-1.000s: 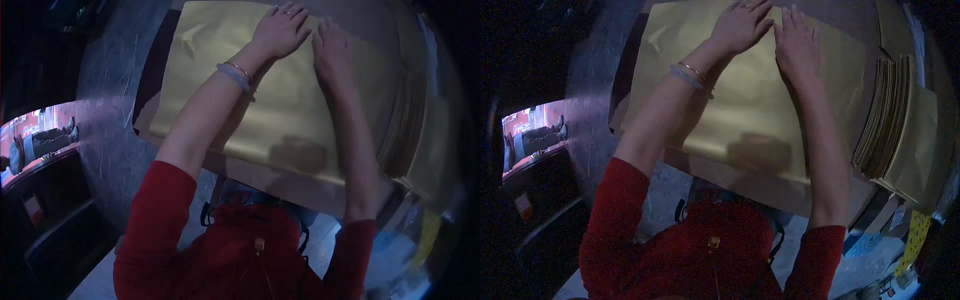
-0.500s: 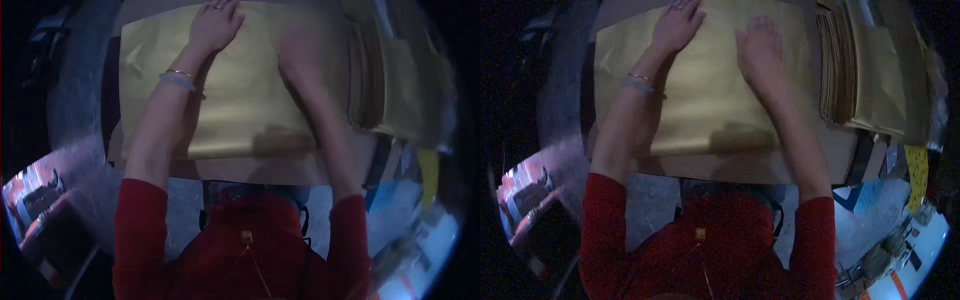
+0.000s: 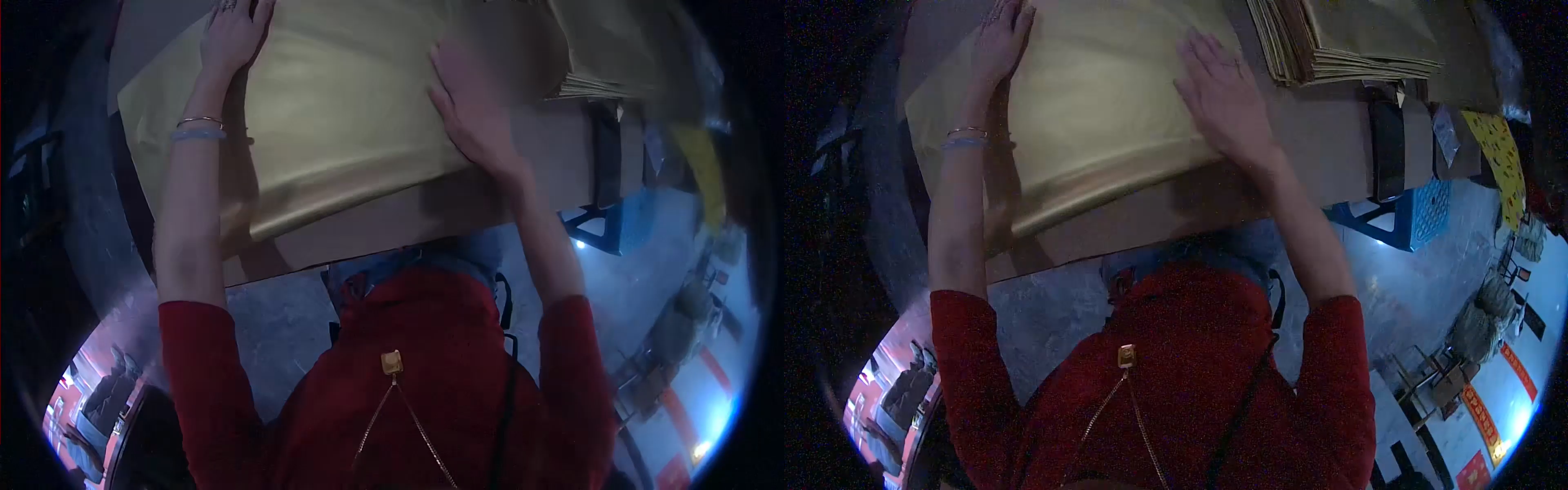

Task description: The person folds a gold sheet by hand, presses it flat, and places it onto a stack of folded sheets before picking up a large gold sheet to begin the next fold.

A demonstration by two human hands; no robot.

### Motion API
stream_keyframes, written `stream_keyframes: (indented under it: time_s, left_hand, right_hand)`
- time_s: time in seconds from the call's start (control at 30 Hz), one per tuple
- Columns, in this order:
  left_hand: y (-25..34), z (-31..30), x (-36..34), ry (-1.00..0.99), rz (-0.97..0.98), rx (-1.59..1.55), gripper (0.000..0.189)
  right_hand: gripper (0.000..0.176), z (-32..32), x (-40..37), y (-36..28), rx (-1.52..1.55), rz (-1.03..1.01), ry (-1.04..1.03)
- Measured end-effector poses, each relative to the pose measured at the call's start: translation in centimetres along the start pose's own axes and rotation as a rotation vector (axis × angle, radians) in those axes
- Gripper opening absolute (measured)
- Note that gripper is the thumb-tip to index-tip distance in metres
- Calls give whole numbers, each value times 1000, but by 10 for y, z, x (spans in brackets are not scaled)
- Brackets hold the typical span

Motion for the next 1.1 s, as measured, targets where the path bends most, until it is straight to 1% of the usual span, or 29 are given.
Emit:
stream_keyframes:
  time_s: [0.07, 0.13, 0.2, 0.23, 0.27, 0.33, 0.4, 0.5, 0.57, 0.6, 0.67, 0.73, 0.77, 0.83, 0.87, 0.93, 1.0, 1.1]
  left_hand:
    - [-3, 2, 0, 0, 5, 11, 57]
    - [-5, 4, 0, -6, 10, 14, 57]
    - [-7, 3, 0, -6, 11, 25, 57]
    - [-6, 2, -2, -2, 16, 24, 57]
    - [-9, 3, -3, -36, -28, 33, 57]
    - [-8, 2, -3, -43, -41, 13, 57]
    - [-4, -4, -3, -67, -69, 14, 56]
    - [-3, -4, -4, -74, -80, 27, 55]
    - [-2, -6, -5, -63, -79, -5, 56]
    - [-3, -5, -6, -63, -81, -6, 55]
    - [0, -7, -7, -77, -109, 1, 54]
    - [4, -11, -6, -73, -102, 17, 55]
    - [2, -10, -7, -92, -124, 19, 56]
    - [3, -8, -8, -96, -138, 16, 57]
    - [3, -8, -7, -98, -150, -5, 56]
    - [4, -7, -7, -49, -122, -35, 53]
    - [5, -8, -6, -30, -110, -25, 53]
    - [3, -9, -8, -17, -138, -76, 54]
  right_hand:
    - [50, -6, -8, 10, -15, 4, -22]
    - [51, -13, -13, 5, -37, 11, -30]
    - [52, -13, -16, 6, -264, 118, -160]
    - [52, -11, -12, 2, -382, 164, -316]
    - [52, -13, 7, -9, -376, 151, -297]
    - [50, -15, 53, -36, -196, 154, -156]
    - [48, -4, 106, -68, 50, -42, 45]
    - [47, 49, 148, -74, 101, -113, 94]
    - [47, 64, 151, -56, 129, -44, 28]
    - [47, 68, 147, -42, 196, -58, -36]
    - [47, 63, 141, -12, 136, 11, -4]
    - [47, 58, 132, 25, 182, 100, 79]
    - [47, 51, 133, 25, 183, 79, 77]
    - [47, 46, 133, 39, 86, 217, -30]
    - [47, 42, 140, 37, 97, 184, -32]
    - [47, 46, 158, 36, 70, 247, -99]
    - [48, 44, 176, 25, -2, 99, 67]
    - [50, 64, 178, 20, 14, 102, -62]
Point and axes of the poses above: each hand's wrist, its own x-axis towards the middle knuckle, its own z-axis out of the palm, y = z × x, the point moved 9 cm from there along x, towards the middle knuckle, and after that the axes turned 5 degrees about y, right-handed, at the moved point
